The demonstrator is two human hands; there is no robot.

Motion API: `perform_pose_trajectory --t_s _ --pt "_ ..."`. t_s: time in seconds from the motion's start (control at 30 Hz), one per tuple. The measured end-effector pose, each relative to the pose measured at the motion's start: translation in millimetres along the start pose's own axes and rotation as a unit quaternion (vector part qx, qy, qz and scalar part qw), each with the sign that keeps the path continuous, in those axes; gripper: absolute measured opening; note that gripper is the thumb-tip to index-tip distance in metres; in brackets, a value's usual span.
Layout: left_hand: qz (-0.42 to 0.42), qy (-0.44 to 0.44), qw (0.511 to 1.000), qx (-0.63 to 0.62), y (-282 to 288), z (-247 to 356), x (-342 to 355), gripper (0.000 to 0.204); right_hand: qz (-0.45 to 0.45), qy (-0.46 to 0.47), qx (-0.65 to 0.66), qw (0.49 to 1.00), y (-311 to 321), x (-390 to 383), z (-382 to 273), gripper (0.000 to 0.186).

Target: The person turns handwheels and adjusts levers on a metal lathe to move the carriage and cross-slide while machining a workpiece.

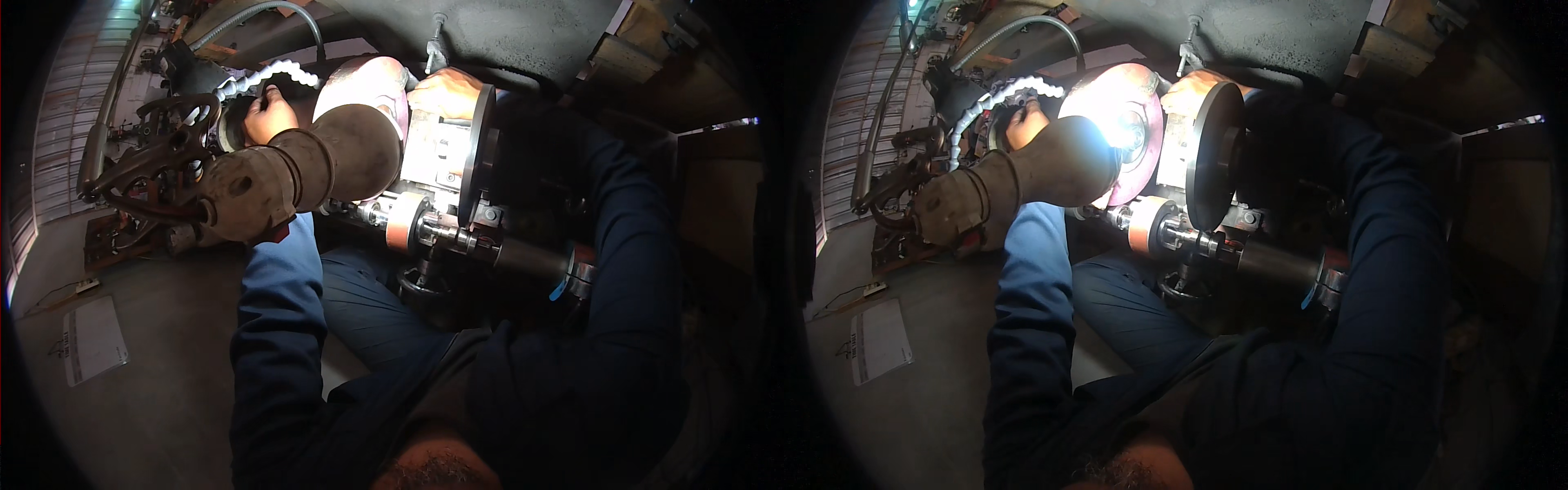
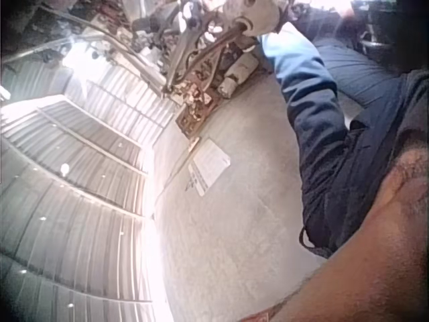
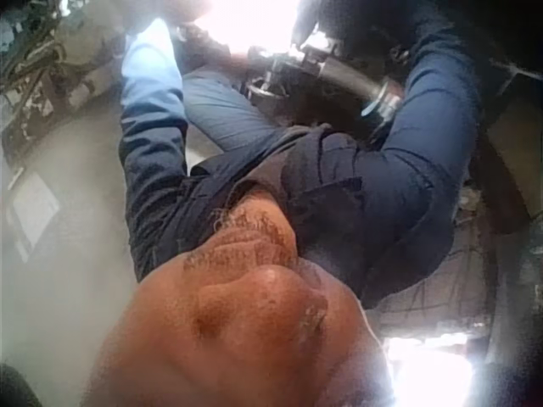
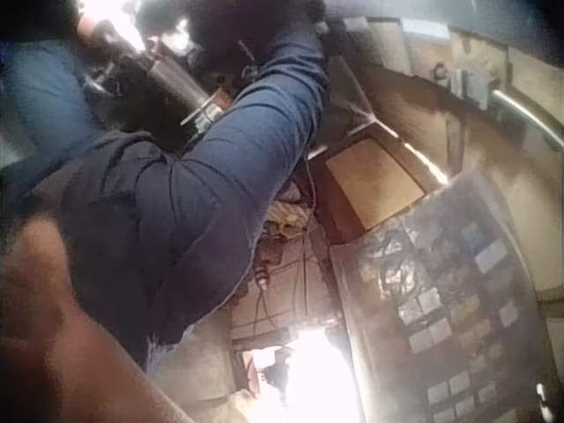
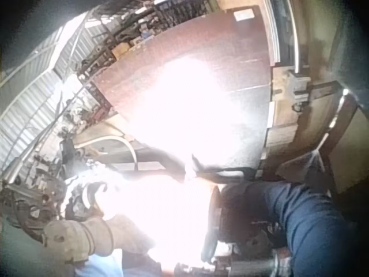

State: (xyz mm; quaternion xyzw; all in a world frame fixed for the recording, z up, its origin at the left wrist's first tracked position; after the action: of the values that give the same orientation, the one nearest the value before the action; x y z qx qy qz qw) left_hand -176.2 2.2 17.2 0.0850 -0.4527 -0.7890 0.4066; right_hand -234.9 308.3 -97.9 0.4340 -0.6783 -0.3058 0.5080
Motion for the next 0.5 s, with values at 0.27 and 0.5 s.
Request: perform_pose_trajectory --t_s 0.27,0.5 --pt "-0.004 0.003 1.0 -0.023 2 -2 1 0.047 -0.012 -0.081 0.039 0.996 4 4 -1 0.031" --pt "0.012 0.046 0.999 0.002 11 23 -19 0.045 -0.016 -0.058 0.007 0.998 -11 -2 10 0.02"
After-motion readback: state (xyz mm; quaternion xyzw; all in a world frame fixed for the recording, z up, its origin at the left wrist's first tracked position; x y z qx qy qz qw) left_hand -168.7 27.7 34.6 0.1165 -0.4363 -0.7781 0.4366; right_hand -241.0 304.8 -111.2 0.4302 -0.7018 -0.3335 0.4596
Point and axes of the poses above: each hand's wrist, its own x-axis towards the middle knuckle, its own y-axis out of the back of the hand, z = x × y, the point moved 6 cm from there along x, towards the middle knuckle, and after that the axes turned 11 degrees about -z, right-handed, at the moved point
